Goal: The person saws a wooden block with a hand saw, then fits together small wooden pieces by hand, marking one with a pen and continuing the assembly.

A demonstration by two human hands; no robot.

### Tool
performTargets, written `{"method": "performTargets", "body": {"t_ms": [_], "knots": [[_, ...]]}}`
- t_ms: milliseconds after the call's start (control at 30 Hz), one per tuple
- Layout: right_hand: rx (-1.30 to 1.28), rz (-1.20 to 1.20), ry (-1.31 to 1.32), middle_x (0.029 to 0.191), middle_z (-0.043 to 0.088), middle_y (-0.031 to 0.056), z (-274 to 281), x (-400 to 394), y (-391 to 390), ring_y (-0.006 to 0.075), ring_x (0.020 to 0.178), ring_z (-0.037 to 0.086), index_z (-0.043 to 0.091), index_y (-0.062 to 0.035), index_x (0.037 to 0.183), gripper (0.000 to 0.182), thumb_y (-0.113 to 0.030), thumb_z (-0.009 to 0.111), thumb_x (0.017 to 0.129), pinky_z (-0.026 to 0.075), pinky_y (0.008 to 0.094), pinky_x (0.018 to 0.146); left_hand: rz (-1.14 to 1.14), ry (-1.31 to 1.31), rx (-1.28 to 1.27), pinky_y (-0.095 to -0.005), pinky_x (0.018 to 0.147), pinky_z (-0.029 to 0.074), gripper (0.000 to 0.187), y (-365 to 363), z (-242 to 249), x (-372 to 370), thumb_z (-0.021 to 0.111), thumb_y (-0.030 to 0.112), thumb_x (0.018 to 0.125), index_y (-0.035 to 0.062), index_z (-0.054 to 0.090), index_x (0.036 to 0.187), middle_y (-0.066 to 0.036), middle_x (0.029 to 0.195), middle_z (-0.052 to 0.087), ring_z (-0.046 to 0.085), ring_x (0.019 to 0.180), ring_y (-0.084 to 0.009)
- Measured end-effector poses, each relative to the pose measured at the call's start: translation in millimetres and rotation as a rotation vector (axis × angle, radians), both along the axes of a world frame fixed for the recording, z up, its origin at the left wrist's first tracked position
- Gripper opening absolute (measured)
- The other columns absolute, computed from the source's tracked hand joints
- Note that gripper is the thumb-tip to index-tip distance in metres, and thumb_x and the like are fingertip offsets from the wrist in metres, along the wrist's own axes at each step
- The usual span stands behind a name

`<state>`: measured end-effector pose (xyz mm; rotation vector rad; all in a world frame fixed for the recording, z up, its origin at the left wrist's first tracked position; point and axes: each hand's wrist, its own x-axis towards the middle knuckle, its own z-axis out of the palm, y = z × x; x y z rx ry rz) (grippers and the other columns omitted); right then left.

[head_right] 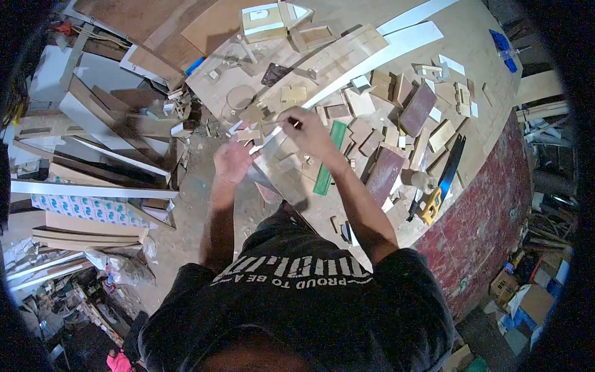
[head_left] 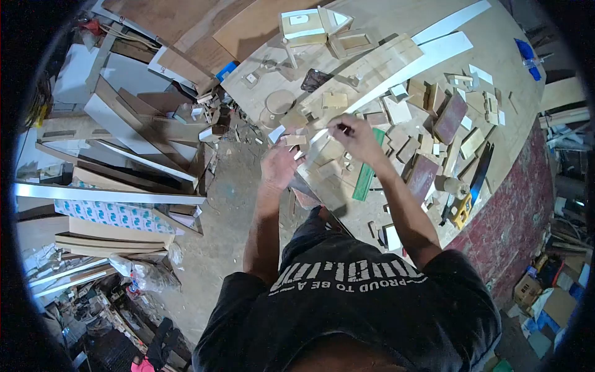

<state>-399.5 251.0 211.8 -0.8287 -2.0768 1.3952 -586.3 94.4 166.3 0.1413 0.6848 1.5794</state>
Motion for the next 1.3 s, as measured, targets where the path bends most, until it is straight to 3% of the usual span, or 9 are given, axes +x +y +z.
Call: {"method": "performTargets", "body": {"t_ms": [367, 567, 633, 833, 967, 1033, 1133, 1200, 1300], "knots": [[0.039, -0.058, 0.095, 0.085, 0.064, 0.008, 13.1, 39.6, -57.5, 0.0158, 0.074, 0.058, 0.068, -0.0015, 0.099, 0.012, -0.005, 0.067, 0.087, 0.045, 0.0289, 0.066, -0.145, -0.162, 0.091, -0.0527, 0.094, 0.049, 0.06, 0.6, 24.8, 56.8, 0.059, 0.028, 0.089, 0.0036, 0.04, 0.141, -0.012, 0.135, 0.052, 0.055, 0.121, -0.031], [0.109, -0.115, 0.093, 0.085, 0.064, 0.01, 24.2, 67.0, -66.8, 0.0191, 0.075, 0.06, 0.067, -0.0003, 0.097, 0.013, -0.007, 0.067, 0.086, 0.046, 0.0298, 0.066, -0.286, 0.028, 0.045, -0.0505, 0.096, 0.047, 0.073, -2.8, 36.6, 77.4, 0.06, 0.039, 0.088, 0.0038, 0.033, 0.146, -0.014, 0.137, 0.051, 0.054, 0.121, -0.0281], [0.116, -0.136, 0.081, 0.086, 0.064, 0.0103, 28.1, 76.1, -70.2, 0.0198, 0.075, 0.06, 0.067, -0.0003, 0.097, 0.013, -0.007, 0.067, 0.086, 0.046, 0.0298, 0.066, -0.262, -0.061, 0.052, -0.0545, 0.091, 0.051, 0.046, -2.9, 39.7, 85.2, 0.056, 0.029, 0.096, 0.0046, 0.046, 0.133, -0.013, 0.125, 0.059, 0.06, 0.112, -0.0295], [0.159, -0.149, 0.076, 0.086, 0.064, 0.0104, 33.4, 103.2, -73.9, 0.0206, 0.077, 0.061, 0.067, -0.0003, 0.097, 0.012, -0.007, 0.066, 0.087, 0.047, 0.0311, 0.067, -0.364, -0.043, -0.009, -0.0539, 0.087, 0.053, 0.041, 2.9, 45.5, 104.9, 0.055, 0.029, 0.097, 0.005, 0.05, 0.13, -0.013, 0.121, 0.06, 0.061, 0.111, -0.0285], [0.23, -0.159, 0.092, 0.086, 0.063, 0.0165, 46.7, 112.3, -75.8, 0.0299, 0.076, 0.063, 0.066, 0.0021, 0.095, 0.011, -0.005, 0.064, 0.087, 0.05, 0.0349, 0.068, -0.408, 0.016, -0.047, -0.0514, 0.091, 0.052, 0.05, 5.0, 42.2, 113.3, 0.057, 0.03, 0.094, 0.0052, 0.047, 0.135, -0.01, 0.122, 0.061, 0.058, 0.114, -0.0238], [0.259, -0.133, 0.09, 0.085, 0.063, 0.0167, 47.6, 114.9, -79.1, 0.0301, 0.075, 0.063, 0.066, 0.0024, 0.095, 0.01, -0.004, 0.063, 0.087, 0.05, 0.0352, 0.067, -0.404, 0.202, -0.102, -0.0502, 0.09, 0.052, 0.046, 2.8, 48.4, 119.5, 0.06, 0.027, 0.093, 0.0074, 0.05, 0.133, -0.007, 0.121, 0.061, 0.059, 0.112, -0.0219], [0.166, -0.084, 0.041, 0.09, 0.065, 0.0153, 39.6, 111.7, -85.0, 0.0248, 0.078, 0.065, 0.067, 0.0018, 0.101, 0.014, -0.004, 0.062, 0.09, 0.051, 0.0325, 0.069, -0.381, 0.161, -0.082, -0.0489, 0.09, 0.052, 0.041, 2.5, 49.8, 126.7, 0.064, 0.025, 0.091, 0.0095, 0.054, 0.128, -0.005, 0.119, 0.062, 0.059, 0.111, -0.0202], [-0.231, -0.274, 0.248, 0.097, 0.067, 0.0136, 26.3, 102.6, -96.0, 0.0183, 0.083, 0.065, 0.068, 0.0008, 0.109, 0.02, -0.004, 0.061, 0.091, 0.051, 0.0286, 0.072, -0.348, 0.179, -0.093, -0.0482, 0.091, 0.052, 0.04, 2.0, 53.6, 131.7, 0.064, 0.025, 0.091, 0.0099, 0.055, 0.127, -0.005, 0.119, 0.062, 0.058, 0.111, -0.0199], [-0.288, -0.365, 0.369, 0.099, 0.066, 0.0071, 16.5, 95.8, -113.5, 0.012, 0.085, 0.063, 0.066, 0.003, 0.114, 0.021, -0.002, 0.058, 0.094, 0.051, 0.0254, 0.075, -0.26, 0.135, -0.133, -0.0447, 0.092, 0.051, 0.037, -2.1, 37.7, 139.3, 0.066, 0.026, 0.09, 0.0121, 0.057, 0.124, -0.004, 0.118, 0.061, 0.058, 0.11, -0.0195]]}}
